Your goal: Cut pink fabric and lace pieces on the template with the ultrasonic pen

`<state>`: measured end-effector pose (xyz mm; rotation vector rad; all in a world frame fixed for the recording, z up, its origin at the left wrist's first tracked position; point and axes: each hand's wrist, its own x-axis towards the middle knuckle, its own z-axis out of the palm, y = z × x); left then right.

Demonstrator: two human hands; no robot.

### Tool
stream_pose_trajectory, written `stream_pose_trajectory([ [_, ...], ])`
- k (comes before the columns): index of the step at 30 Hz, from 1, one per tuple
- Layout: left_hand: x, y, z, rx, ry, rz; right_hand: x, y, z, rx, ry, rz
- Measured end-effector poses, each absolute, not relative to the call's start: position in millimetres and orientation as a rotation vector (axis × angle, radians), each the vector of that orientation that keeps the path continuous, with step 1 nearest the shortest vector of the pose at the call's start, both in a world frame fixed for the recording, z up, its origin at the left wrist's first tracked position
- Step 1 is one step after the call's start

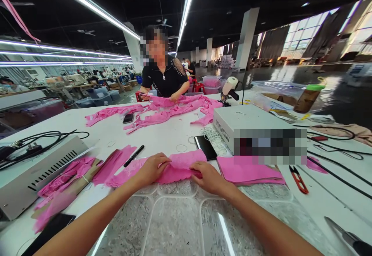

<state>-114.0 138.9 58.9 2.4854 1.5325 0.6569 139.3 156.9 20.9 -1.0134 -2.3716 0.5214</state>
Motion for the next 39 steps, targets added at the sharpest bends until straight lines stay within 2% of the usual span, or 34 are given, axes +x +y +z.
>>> stream_pose_trajectory([
  [11,-128,115,53,2.482,1.582,0.583,144,173,3,-0.986,-2.284,0.206],
  [20,-143,97,54,2.517,1.545,0.583,149,141,18,-0.824,-2.285,0.007],
  [30,-168,39,34,2.522,1.496,0.324,135,84,-8,-0.573,-2.501,0.049],
  [39,-173,33,34,2.445,1.466,0.269,137,79,3,-0.714,-2.603,0.448],
])
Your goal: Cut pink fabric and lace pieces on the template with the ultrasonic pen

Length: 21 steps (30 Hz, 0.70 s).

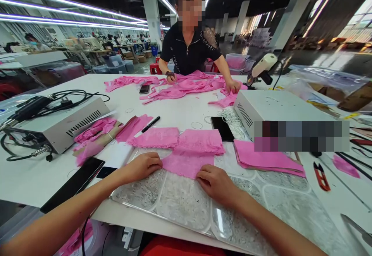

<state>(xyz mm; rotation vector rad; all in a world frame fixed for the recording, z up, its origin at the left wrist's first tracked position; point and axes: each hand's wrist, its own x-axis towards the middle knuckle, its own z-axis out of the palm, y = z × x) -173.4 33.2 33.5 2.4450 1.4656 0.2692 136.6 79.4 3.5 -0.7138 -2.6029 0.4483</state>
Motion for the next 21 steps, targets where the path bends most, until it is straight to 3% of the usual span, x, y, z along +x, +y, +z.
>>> stream_pose_trajectory([
  [15,-166,31,42,2.449,1.535,0.254,133,89,16,-0.999,-2.347,0.981],
  [21,-120,30,37,2.594,1.628,0.334,131,89,23,-1.025,-2.312,1.03],
])
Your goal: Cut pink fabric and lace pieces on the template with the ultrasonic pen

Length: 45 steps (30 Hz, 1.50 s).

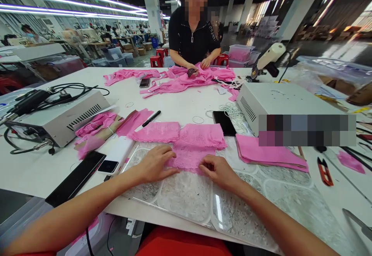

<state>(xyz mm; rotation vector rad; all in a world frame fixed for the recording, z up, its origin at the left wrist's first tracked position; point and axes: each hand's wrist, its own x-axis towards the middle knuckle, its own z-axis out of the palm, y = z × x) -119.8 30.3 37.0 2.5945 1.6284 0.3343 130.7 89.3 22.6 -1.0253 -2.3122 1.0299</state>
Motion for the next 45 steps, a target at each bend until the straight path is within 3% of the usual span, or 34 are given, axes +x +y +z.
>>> stream_pose_trajectory([
  [6,-87,40,17,2.784,1.617,0.347,138,84,36,-0.957,-2.411,0.832],
  [18,-146,-41,26,3.029,1.318,0.364,143,44,50,-0.758,-2.84,0.822],
  [26,-149,-51,18,3.013,1.2,0.386,50,81,51,-0.816,-2.676,0.722],
  [33,-156,-53,15,2.979,1.16,0.295,-11,90,33,-0.788,-2.529,0.877],
  [41,-167,-51,23,2.994,1.128,0.298,92,125,75,-0.95,-1.832,0.995],
  [45,-164,-47,31,2.981,1.16,0.393,172,105,70,-1.094,-1.279,1.1],
])
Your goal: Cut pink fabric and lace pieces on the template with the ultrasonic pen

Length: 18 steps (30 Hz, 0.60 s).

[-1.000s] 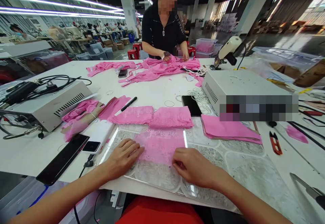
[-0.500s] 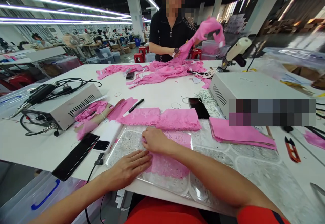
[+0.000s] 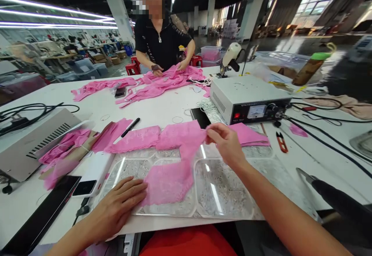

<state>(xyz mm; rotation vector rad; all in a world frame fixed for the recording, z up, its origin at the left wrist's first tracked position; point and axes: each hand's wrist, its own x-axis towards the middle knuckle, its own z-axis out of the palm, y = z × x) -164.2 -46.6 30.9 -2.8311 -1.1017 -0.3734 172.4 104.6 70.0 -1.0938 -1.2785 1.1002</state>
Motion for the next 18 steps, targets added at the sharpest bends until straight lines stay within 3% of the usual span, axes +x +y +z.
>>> stream_pose_trajectory([
  [9,-124,-18,45,-2.839,-1.035,-0.413,297,30,3,-1.609,-0.993,0.853],
  [18,-76,18,27,-3.003,-0.93,-0.154,324,1,11,-2.027,-1.247,0.306],
])
